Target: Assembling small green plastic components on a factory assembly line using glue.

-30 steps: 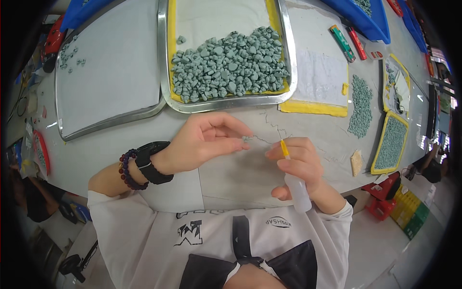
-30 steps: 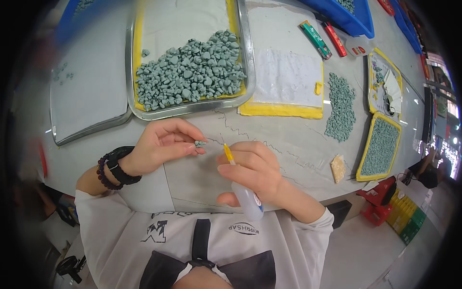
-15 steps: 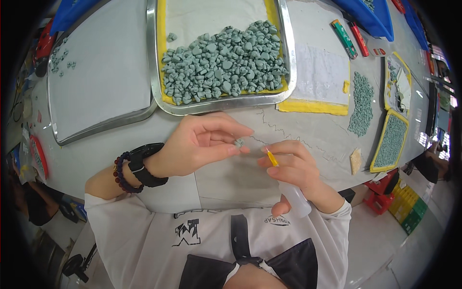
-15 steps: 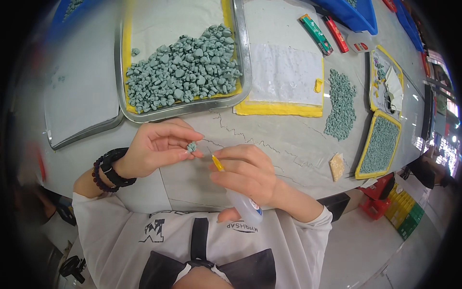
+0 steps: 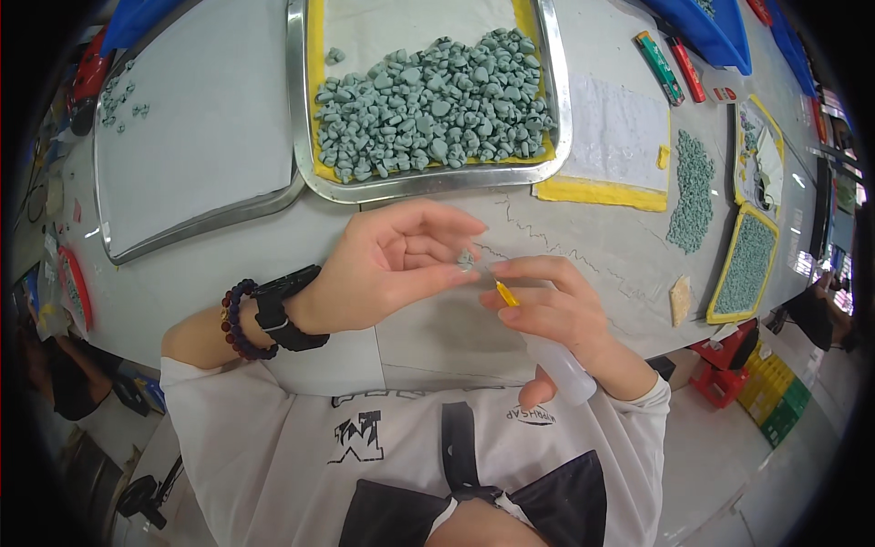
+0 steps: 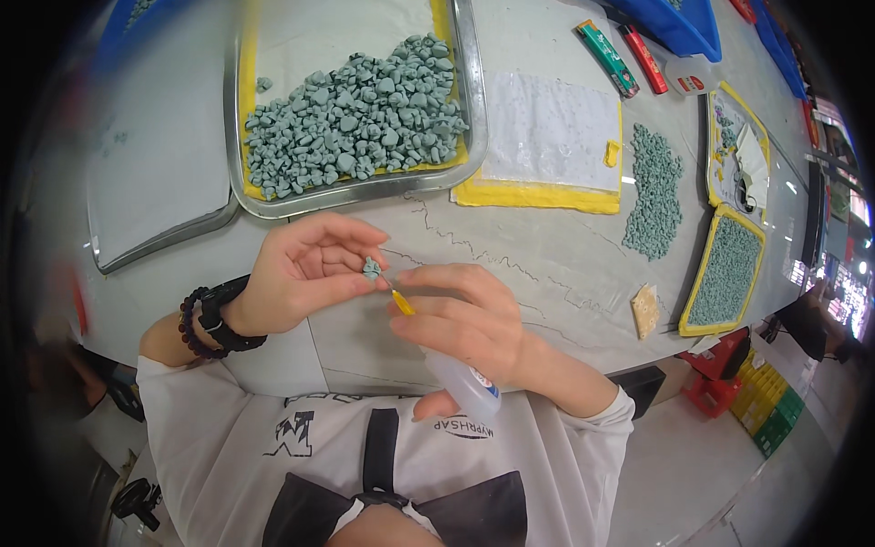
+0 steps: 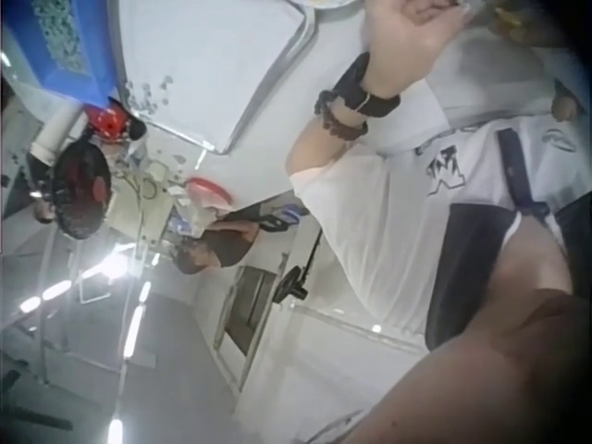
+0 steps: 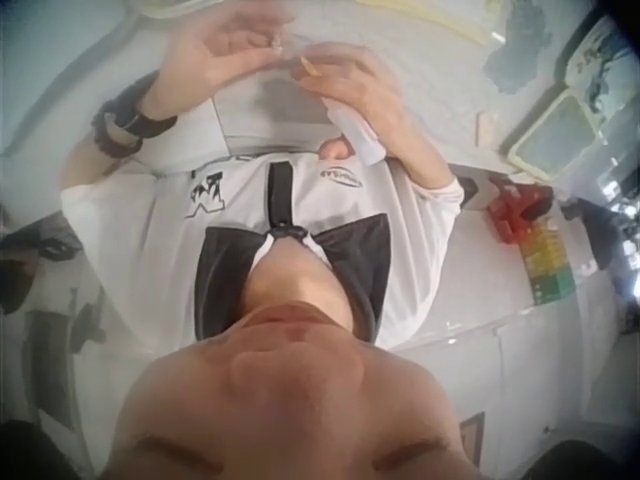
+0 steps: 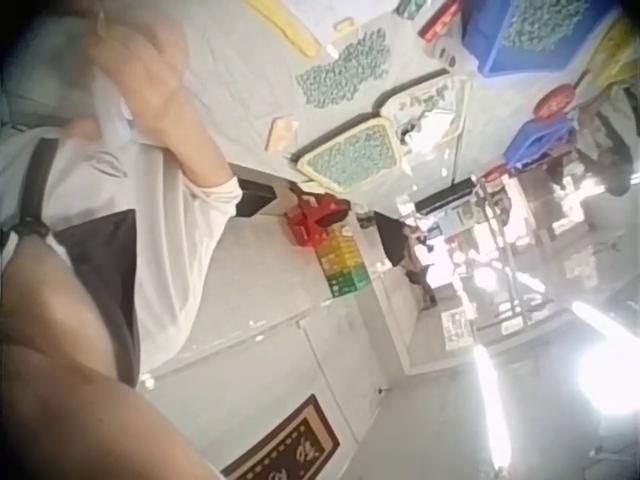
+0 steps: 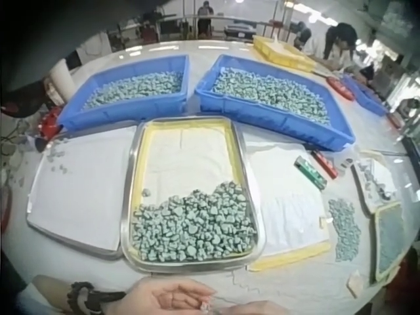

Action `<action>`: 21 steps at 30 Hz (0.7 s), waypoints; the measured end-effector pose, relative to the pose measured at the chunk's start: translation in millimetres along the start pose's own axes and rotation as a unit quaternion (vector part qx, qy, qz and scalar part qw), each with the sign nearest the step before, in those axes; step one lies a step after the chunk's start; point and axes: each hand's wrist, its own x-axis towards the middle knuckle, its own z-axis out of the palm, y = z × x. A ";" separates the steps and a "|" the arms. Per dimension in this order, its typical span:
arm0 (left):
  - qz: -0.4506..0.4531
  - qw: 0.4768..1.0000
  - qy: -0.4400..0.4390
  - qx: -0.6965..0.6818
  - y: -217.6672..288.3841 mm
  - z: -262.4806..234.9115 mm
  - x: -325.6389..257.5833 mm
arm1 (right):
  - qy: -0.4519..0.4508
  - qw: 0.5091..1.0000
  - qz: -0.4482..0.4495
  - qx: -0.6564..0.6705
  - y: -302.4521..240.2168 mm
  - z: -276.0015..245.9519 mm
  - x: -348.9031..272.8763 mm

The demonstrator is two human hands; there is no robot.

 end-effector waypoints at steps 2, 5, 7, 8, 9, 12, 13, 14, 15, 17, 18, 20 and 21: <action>0.025 1.000 0.009 0.000 -0.9 0.9 1.6 | 0.011 1.000 -0.020 -0.003 0.6 0.9 5.7; 0.019 1.000 0.000 0.009 -2.0 -1.3 0.0 | 0.007 1.000 -0.020 -0.006 1.1 2.2 4.8; 0.016 1.000 -0.004 0.013 -2.3 -1.9 -0.5 | -0.012 1.000 -0.001 -0.009 1.8 3.1 2.9; 0.015 1.000 -0.005 0.020 -1.8 -1.8 -0.6 | -0.013 1.000 0.000 -0.009 1.9 3.6 3.5; 0.013 1.000 -0.006 0.027 -1.1 -1.6 -0.7 | -0.005 1.000 -0.007 -0.011 2.0 4.1 5.0; 0.007 0.999 -0.008 0.032 0.6 -1.3 -0.9 | 0.010 1.000 -0.020 -0.015 1.8 5.0 6.7; 0.002 1.000 -0.009 0.030 1.2 -1.2 -1.0 | 0.004 1.000 -0.005 -0.012 0.9 4.9 5.3; -0.002 1.000 -0.010 0.029 1.6 -1.1 -1.0 | -0.003 1.000 0.010 -0.010 -0.1 4.8 4.0; -0.003 1.000 -0.009 0.029 2.0 -1.0 -1.1 | -0.009 1.000 0.025 -0.007 -0.4 4.8 3.4; -0.007 1.000 -0.010 0.025 2.7 -0.6 -0.9 | -0.001 1.000 0.014 -0.013 0.9 5.5 5.4; -0.009 1.000 -0.010 0.023 3.0 -0.5 -0.8 | 0.006 1.000 0.003 -0.019 1.7 5.9 6.7; -0.010 1.000 -0.011 0.021 3.1 -0.6 -0.7 | 0.014 1.000 -0.009 -0.025 1.9 6.4 7.8; -0.011 1.000 -0.012 0.019 3.1 -0.6 -0.7 | 0.015 1.000 -0.006 -0.025 1.7 6.5 7.9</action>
